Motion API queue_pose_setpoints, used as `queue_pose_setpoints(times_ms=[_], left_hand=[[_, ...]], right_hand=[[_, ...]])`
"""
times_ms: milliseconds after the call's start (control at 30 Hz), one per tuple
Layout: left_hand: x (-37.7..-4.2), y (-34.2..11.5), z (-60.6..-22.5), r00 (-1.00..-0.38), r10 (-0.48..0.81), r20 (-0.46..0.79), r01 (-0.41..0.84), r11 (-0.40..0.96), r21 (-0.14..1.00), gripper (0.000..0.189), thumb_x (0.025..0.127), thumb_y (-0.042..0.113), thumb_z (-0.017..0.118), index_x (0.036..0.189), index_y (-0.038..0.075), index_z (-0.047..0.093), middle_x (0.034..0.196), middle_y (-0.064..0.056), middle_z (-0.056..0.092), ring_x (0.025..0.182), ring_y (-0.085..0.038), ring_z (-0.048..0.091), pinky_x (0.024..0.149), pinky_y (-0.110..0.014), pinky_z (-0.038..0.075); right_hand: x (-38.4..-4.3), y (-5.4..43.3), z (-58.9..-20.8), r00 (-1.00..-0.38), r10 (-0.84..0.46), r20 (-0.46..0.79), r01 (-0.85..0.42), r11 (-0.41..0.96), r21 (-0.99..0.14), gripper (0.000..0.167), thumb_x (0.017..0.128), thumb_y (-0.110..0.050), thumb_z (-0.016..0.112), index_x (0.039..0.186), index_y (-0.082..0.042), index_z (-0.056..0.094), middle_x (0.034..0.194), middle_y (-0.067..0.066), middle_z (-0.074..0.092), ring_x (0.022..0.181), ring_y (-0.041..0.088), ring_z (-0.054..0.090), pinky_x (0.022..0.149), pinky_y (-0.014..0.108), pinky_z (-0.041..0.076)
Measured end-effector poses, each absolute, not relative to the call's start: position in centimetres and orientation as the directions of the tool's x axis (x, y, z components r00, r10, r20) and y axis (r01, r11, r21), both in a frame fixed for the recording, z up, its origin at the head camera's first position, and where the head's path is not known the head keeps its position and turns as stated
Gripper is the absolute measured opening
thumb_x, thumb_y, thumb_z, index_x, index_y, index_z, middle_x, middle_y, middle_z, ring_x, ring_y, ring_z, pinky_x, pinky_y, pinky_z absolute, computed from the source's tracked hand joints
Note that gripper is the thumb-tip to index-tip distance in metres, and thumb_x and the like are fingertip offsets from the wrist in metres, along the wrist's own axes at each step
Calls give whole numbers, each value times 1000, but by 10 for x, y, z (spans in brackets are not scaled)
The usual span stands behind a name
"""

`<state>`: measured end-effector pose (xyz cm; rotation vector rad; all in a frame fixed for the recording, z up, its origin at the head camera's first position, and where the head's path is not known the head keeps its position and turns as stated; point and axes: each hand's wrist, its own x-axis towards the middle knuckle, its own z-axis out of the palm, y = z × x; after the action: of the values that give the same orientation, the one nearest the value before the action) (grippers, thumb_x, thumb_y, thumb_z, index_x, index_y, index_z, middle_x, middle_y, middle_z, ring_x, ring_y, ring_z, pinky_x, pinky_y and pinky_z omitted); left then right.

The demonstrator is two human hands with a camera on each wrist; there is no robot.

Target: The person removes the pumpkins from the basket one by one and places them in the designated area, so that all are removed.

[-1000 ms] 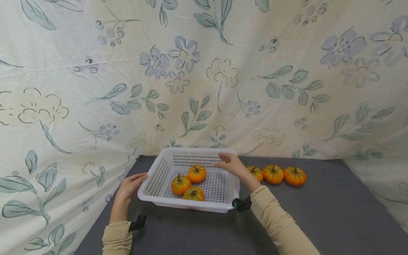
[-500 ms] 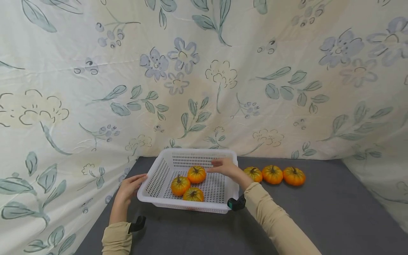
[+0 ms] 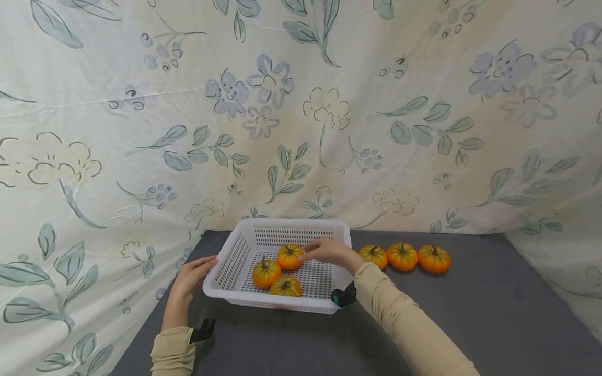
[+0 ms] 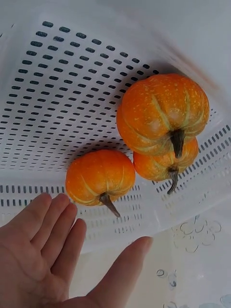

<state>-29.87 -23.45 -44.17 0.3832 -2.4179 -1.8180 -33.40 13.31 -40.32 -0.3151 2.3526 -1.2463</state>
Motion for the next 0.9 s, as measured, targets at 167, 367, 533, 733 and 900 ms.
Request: queue_pose_setpoints(times_ms=[167,367,533,733,900], left_hand=[[-301,-235,-443,-962,-258,-94,-164,265,950,43,91,29,67,126,2,64,102,-5,72,74,-9,66,64,-28,53],[-302,-236,-443,-963,-251,-94,-163,270,949,44,91,29,67,127,2,63,100,-3,72,74,-8,66,64,-29,54],[-302,-236,-443,-963,-251,-96,-166,276,947,45,91,29,67,127,2,63,105,-8,72,75,-8,67,65,-30,54],[-303,-235,-443,-962,-254,-96,-169,282,945,45,91,30,67,127,3,64,110,-10,71,76,-9,67,66,-30,54],[-302,-237,-443,-962,-253,-101,-173,280,944,46,91,30,67,127,3,63,103,-5,72,74,-8,66,65,-29,54]], right_hand=[[-338,128,-405,-833,-445,-328,38,546,-837,69,84,-37,75,139,-3,52,145,15,51,133,31,50,110,49,39],[-343,124,-408,-787,-481,-386,109,508,-855,61,85,-30,75,136,-2,56,147,15,49,131,27,52,111,48,38],[-343,120,-410,-732,-535,-422,115,514,-850,51,89,-25,70,133,-2,58,141,12,55,124,21,56,112,48,37],[-343,116,-410,-672,-593,-445,104,519,-848,50,90,-22,69,134,-1,58,139,11,57,126,20,56,111,46,38],[-346,113,-413,-631,-616,-471,140,507,-850,49,92,-19,67,136,-1,55,144,12,53,132,21,51,114,44,35]])
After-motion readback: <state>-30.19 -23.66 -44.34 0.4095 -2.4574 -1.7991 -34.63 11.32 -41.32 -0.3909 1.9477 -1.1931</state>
